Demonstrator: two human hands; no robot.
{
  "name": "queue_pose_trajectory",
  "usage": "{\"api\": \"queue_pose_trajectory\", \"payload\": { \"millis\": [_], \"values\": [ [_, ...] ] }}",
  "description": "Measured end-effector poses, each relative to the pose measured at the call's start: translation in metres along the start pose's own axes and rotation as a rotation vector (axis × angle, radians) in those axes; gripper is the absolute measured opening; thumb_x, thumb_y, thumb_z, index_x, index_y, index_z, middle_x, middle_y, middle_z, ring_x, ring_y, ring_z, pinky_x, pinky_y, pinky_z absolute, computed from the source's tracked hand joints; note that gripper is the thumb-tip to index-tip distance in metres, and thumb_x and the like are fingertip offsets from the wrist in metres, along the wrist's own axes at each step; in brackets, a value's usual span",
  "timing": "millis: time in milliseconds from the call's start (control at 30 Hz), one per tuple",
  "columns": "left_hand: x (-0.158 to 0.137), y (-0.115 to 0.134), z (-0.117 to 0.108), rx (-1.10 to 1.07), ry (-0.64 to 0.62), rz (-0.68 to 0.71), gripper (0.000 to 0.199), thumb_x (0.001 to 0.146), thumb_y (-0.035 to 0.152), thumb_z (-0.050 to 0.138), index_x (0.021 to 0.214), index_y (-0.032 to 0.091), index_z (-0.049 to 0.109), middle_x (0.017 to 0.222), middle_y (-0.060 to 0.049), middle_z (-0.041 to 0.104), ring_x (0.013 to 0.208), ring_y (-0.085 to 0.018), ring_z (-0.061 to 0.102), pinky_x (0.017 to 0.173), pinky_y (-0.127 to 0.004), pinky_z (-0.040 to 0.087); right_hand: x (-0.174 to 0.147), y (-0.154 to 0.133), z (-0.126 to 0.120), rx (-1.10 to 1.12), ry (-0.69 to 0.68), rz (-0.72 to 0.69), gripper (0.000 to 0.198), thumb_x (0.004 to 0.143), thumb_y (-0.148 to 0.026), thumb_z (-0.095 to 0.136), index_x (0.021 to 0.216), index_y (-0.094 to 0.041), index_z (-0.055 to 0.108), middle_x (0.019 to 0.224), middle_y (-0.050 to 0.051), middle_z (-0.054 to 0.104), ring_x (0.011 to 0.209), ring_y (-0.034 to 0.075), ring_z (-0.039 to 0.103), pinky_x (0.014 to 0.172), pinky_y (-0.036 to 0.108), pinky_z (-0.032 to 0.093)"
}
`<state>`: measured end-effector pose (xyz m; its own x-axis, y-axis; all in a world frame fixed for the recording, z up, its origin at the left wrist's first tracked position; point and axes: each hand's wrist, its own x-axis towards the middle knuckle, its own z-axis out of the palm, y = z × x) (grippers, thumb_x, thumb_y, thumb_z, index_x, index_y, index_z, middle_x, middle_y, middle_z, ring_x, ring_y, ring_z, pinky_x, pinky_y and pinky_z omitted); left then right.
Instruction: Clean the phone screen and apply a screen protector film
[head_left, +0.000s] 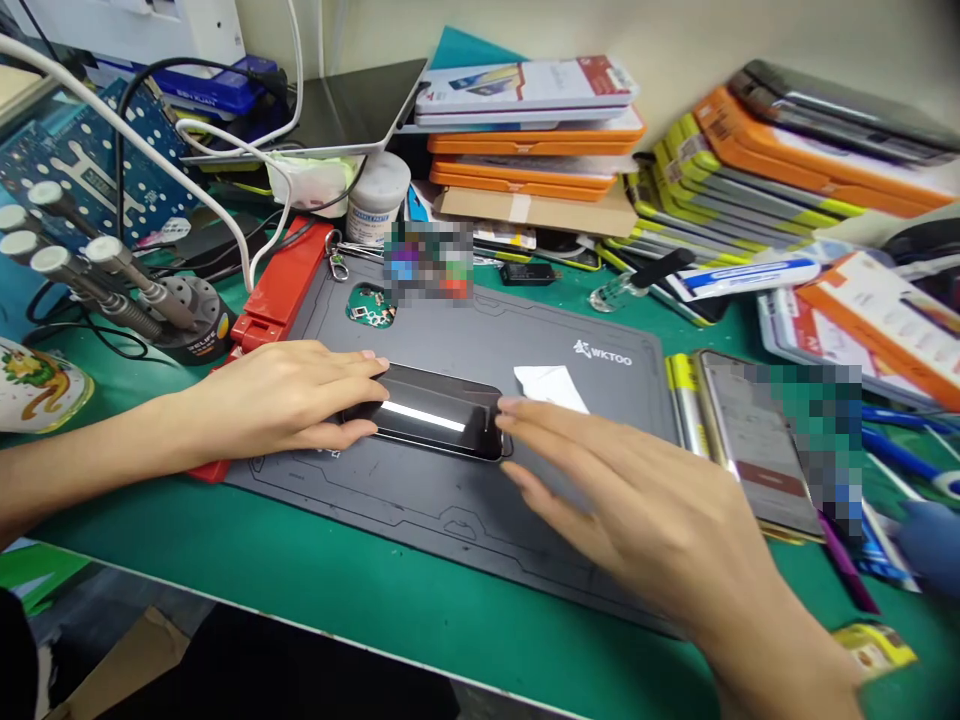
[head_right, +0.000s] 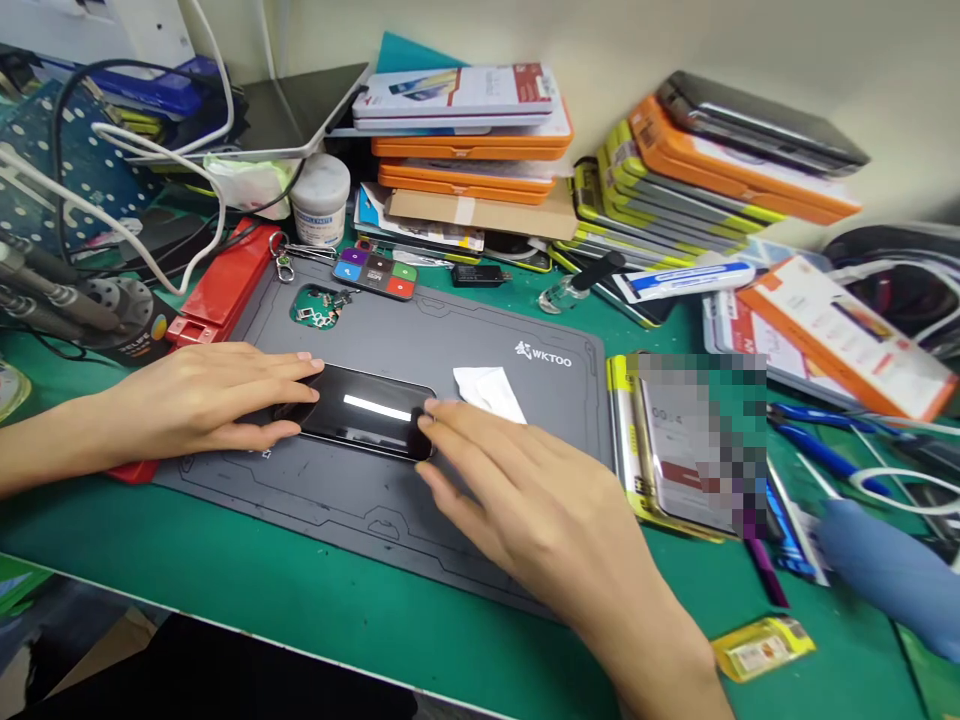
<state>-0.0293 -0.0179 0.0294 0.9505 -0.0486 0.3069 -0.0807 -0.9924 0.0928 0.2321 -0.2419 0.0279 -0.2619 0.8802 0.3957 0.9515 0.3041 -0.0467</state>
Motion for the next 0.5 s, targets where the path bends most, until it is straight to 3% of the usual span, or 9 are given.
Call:
{"api": "queue_pose_trajectory", "payload": {
  "millis": [100, 167, 500],
  "values": [
    [0.000, -0.001, 0.000, -0.022, 0.003, -0.012, 0.029, 0.109, 0.037, 0.056, 0.126, 0.019, 0.072, 0.140, -0.012, 0.073, 0.123, -0.025, 0.076, 0.100, -0.036, 0.063, 0.001, 0.001, 0.010, 0.051, -0.026, 0.228, 0.069, 0.103, -0.049, 0.066, 0.161, -0.020, 0.044, 0.141, 0.018, 0.072, 0.123, 0.035, 0.073, 0.095, 0.050, 0.065],
    [-0.001, -0.002, 0.000, -0.031, 0.016, -0.005, 0.029, 0.108, 0.037, 0.057, 0.126, 0.019, 0.072, 0.140, -0.012, 0.073, 0.126, -0.025, 0.074, 0.101, -0.036, 0.063, 0.001, 0.003, 0.016, 0.106, -0.051, 0.328, 0.076, 0.103, -0.059, 0.062, 0.165, -0.024, 0.038, 0.141, 0.017, 0.071, 0.124, 0.036, 0.072, 0.096, 0.052, 0.063],
    [0.001, -0.001, 0.000, -0.042, 0.034, -0.004, 0.025, 0.106, 0.034, 0.059, 0.125, 0.019, 0.069, 0.140, -0.013, 0.073, 0.125, -0.026, 0.075, 0.100, -0.039, 0.065, -0.001, 0.008, 0.027, 0.223, -0.106, 0.431, 0.056, 0.101, -0.063, 0.062, 0.146, -0.029, 0.059, 0.134, 0.014, 0.067, 0.126, 0.035, 0.066, 0.100, 0.053, 0.057]
  ]
}}
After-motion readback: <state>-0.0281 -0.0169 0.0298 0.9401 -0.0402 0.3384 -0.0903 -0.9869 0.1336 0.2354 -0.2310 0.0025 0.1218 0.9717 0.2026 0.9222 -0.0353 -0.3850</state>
